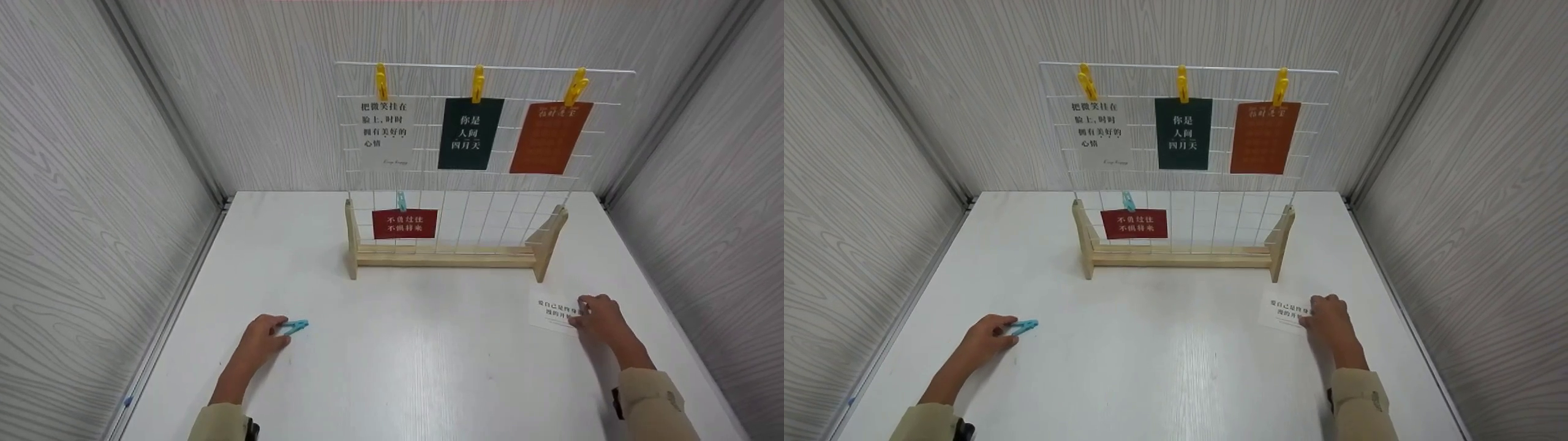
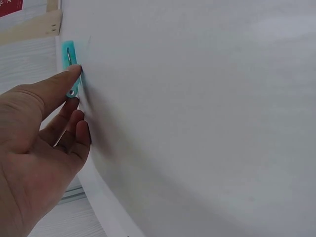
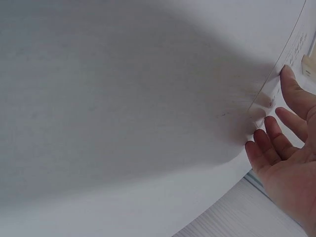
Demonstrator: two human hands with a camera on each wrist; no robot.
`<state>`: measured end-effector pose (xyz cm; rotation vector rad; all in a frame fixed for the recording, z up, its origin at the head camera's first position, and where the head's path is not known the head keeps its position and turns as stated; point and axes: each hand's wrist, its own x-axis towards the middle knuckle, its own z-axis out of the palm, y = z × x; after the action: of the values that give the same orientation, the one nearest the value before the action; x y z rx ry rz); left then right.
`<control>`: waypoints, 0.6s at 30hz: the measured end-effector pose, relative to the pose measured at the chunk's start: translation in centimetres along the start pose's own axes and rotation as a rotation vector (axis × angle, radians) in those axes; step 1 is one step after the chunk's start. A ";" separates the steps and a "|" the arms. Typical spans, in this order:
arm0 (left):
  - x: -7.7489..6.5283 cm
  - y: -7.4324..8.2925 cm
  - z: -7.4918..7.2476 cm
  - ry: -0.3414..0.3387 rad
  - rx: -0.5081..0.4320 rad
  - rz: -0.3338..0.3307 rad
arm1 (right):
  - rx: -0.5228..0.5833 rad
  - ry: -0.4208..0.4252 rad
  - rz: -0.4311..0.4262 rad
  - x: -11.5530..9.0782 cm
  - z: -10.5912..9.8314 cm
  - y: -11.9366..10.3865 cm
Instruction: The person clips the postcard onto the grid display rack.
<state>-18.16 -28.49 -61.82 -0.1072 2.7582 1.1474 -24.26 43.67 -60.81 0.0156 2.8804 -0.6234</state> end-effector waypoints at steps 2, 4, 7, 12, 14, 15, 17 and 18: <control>-0.1 0.0 0.0 0.000 0.000 -0.006 | -0.022 0.012 -0.014 -0.1 0.0 0.0; -0.1 0.0 0.0 0.003 -0.006 -0.013 | -0.030 0.010 -0.008 -0.1 0.0 0.1; -0.1 -0.2 0.1 0.007 -0.006 -0.009 | -0.020 0.004 0.020 0.0 0.0 0.4; -0.2 -0.2 0.3 0.013 -0.037 -0.012 | -0.008 0.006 0.070 0.1 0.0 0.8; -0.2 -0.2 0.3 0.011 -0.050 -0.019 | -0.015 0.000 0.078 0.1 0.0 0.9; -0.3 -0.1 0.4 0.011 -0.054 -0.024 | -0.014 -0.002 0.080 0.1 0.0 1.0; -0.4 0.1 0.4 0.010 -0.057 -0.030 | -0.008 -0.007 0.083 0.0 -0.1 0.9; -0.4 0.1 0.4 0.009 -0.058 -0.031 | -0.001 -0.007 0.084 0.0 -0.1 0.9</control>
<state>-17.69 -28.13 -61.96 -0.1626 2.7220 1.2219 -24.25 44.55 -61.07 0.1338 2.8560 -0.6053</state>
